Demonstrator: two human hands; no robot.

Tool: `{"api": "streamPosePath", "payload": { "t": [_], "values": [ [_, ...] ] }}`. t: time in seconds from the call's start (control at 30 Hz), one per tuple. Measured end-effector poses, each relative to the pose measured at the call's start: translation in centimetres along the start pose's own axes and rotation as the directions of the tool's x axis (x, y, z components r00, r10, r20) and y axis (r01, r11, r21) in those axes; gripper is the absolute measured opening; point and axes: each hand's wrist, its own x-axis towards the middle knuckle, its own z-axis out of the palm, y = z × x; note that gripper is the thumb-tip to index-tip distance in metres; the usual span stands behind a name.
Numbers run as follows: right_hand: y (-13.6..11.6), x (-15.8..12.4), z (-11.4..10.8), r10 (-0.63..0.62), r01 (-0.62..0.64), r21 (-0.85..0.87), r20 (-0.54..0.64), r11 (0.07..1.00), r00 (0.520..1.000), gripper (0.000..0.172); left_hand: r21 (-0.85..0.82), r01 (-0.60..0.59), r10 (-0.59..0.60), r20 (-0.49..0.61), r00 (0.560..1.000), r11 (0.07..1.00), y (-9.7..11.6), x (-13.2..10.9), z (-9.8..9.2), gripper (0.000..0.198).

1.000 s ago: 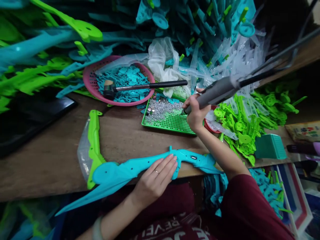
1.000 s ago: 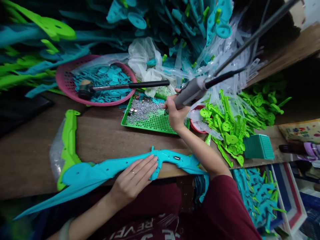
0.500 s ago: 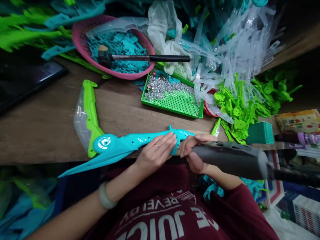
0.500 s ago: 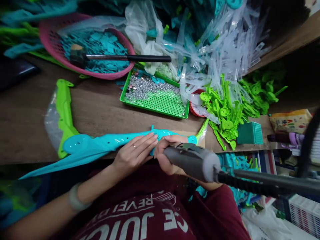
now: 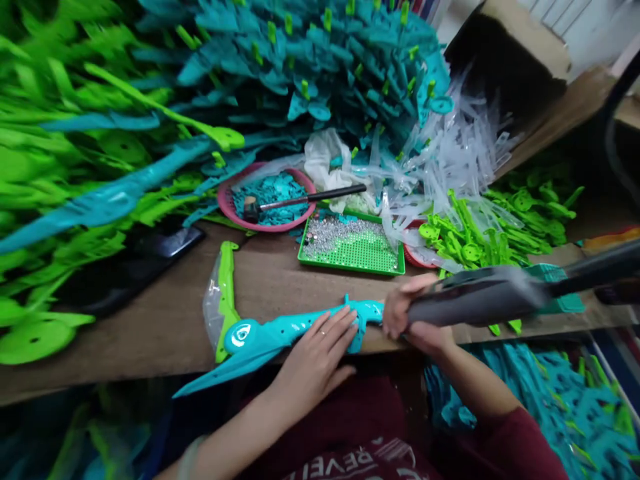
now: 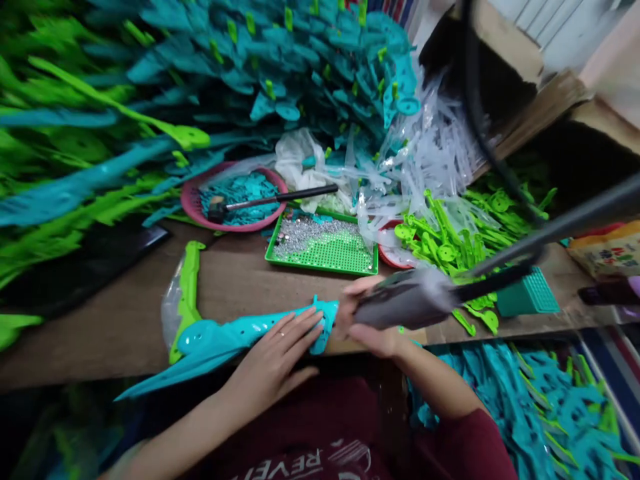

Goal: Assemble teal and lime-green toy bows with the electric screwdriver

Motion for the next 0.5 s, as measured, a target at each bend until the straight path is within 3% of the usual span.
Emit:
{"api": "streamPosePath", "payload": {
  "t": [0.07, 0.13, 0.2, 0.3, 0.4, 0.5],
  "values": [
    [-1.6, 1.8, -1.6, -0.103, 0.118, 0.066, -0.199, 0.991, 0.975, 0.035, -0.009, 0.013, -0.012, 0.076, 0.997, 1.000, -1.4, 2.8, -1.9, 0.037],
    [-2.3, 3.2, -3.0, -0.167, 0.194, 0.047, -0.334, 0.980, 0.927, 0.028, 0.106, 0.030, -0.047, 0.159, 0.986, 0.994, -3.8, 7.5, -3.0, 0.027],
    [-2.1, 3.8, -3.8, -0.154, 0.183, 0.038, -0.395, 0.982, 0.906, 0.026, 0.363, 0.000, -0.122, 0.312, 0.942, 0.932, -6.8, 13.0, -3.0, 0.023],
    [-0.9, 2.9, -4.8, -0.095, 0.125, 0.050, -0.402, 0.991, 0.911, 0.029, 0.482, -0.011, -0.182, 0.352, 0.918, 0.876, -10.8, 19.4, -1.3, 0.022],
    [-0.2, 1.1, -6.1, -0.080, 0.090, 0.009, -0.382, 0.996, 0.921, 0.033, 0.553, 0.000, -0.224, 0.339, 0.914, 0.833, -13.0, 21.5, 0.6, 0.024],
    [-0.2, 0.7, -7.2, -0.100, 0.092, -0.040, -0.366, 0.995, 0.925, 0.034, 0.600, 0.014, -0.258, 0.323, 0.910, 0.800, -13.9, 20.7, 1.5, 0.027]
  ]
}}
